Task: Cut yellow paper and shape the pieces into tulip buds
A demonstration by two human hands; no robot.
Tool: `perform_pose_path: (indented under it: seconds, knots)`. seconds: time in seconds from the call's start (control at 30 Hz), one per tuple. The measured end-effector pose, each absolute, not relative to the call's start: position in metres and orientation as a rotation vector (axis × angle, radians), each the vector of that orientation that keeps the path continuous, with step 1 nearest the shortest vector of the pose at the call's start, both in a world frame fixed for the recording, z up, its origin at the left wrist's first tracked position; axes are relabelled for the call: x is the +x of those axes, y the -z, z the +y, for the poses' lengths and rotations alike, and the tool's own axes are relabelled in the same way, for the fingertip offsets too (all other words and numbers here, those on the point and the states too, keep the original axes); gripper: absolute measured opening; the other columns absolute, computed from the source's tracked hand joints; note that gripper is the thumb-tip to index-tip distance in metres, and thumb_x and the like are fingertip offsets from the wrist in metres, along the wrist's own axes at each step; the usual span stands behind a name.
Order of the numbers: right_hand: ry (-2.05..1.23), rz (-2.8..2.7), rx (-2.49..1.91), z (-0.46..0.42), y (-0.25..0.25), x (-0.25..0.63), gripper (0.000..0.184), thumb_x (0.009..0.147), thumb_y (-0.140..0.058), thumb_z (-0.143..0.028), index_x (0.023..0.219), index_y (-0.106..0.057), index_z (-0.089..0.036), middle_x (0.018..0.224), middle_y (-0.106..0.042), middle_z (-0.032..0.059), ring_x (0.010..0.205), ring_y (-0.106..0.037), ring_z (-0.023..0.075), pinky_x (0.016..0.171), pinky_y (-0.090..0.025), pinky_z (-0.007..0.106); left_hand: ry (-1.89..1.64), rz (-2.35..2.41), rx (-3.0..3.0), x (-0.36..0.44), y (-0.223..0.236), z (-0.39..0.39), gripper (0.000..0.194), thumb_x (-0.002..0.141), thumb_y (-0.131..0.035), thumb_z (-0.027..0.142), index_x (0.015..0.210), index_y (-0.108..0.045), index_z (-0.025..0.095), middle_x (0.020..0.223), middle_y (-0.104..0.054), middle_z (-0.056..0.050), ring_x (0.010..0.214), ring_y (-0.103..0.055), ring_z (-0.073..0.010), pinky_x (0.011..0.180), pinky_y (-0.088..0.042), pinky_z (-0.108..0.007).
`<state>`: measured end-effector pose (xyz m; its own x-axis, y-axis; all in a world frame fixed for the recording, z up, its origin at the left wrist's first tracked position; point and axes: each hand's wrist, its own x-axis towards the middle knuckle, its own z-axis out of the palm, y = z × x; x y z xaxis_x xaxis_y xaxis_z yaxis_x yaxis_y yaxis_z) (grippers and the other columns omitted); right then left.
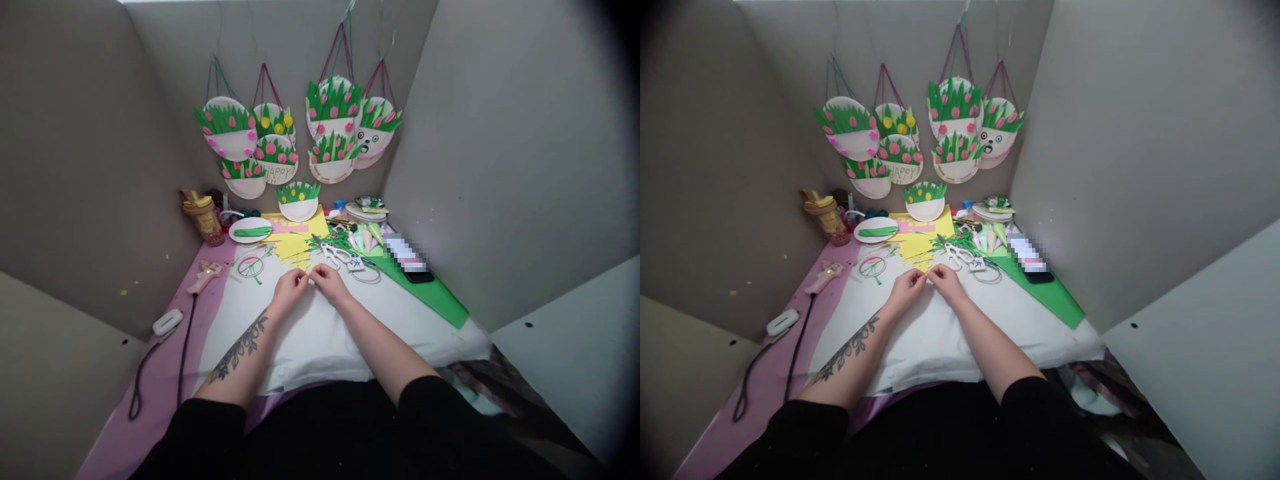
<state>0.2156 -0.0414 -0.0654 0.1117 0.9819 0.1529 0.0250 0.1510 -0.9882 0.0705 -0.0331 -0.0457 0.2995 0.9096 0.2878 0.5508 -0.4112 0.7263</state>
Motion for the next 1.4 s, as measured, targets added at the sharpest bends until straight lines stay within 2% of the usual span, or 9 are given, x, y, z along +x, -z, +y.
perform_pose_path:
  seconds: [0.47, 0.77, 1.17, 1.4]
  knots:
    - [-1.035, -1.190, -1.132, -0.0397, 0.0629, 0.2137, 0.023, 0.069, -0.065, -0.039, 0.063, -0.051, -0.021, 0.050, -0.045, -0.0062, 0.052, -0.041, 0.0118, 0.048, -0.032, 0.024, -0.904, 1.279, 2.129, 0.0712, 0.0439, -0.0339, 0.018, 0.083, -0.048, 0.026, 0.079, -0.064, 0.019, 0.074, -0.064, -0.001, 0.069, -0.055, -0.0148, 0.064, -0.040, -0.025]
    - [-1.101, -1.165, -1.096, -0.0383, 0.0619, 0.2112, 0.024, 0.068, -0.065, -0.040, 0.065, -0.052, -0.020, 0.048, -0.043, -0.0083, 0.043, -0.034, 0.0082, 0.044, -0.026, 0.023, -0.925, 1.277, 2.080, 0.0689, 0.0494, -0.0307, 0.023, 0.084, -0.048, 0.031, 0.076, -0.065, 0.018, 0.068, -0.063, 0.000, 0.065, -0.053, -0.0131, 0.060, -0.038, -0.024]
    - [-1.112, -1.143, -1.078, -0.0356, 0.0658, 0.2128, 0.022, 0.069, -0.063, -0.040, 0.074, -0.055, -0.020, 0.051, -0.044, -0.0083, 0.045, -0.035, 0.0085, 0.045, -0.027, 0.022, -0.947, 1.290, 1.967, 0.0718, 0.0466, -0.0281, 0.021, 0.080, -0.051, 0.030, 0.078, -0.067, 0.016, 0.071, -0.066, -0.001, 0.067, -0.057, -0.0138, 0.064, -0.041, -0.024]
    - [-1.105, -1.174, -1.082, -0.0353, 0.0675, 0.2131, 0.025, 0.069, -0.066, -0.041, 0.067, -0.053, -0.020, 0.053, -0.044, -0.0069, 0.050, -0.037, 0.0096, 0.048, -0.028, 0.023, -0.955, 1.282, 1.924, 0.0696, 0.0469, -0.0296, 0.021, 0.078, -0.054, 0.030, 0.077, -0.068, 0.015, 0.071, -0.067, -0.002, 0.068, -0.059, -0.0152, 0.064, -0.043, -0.025]
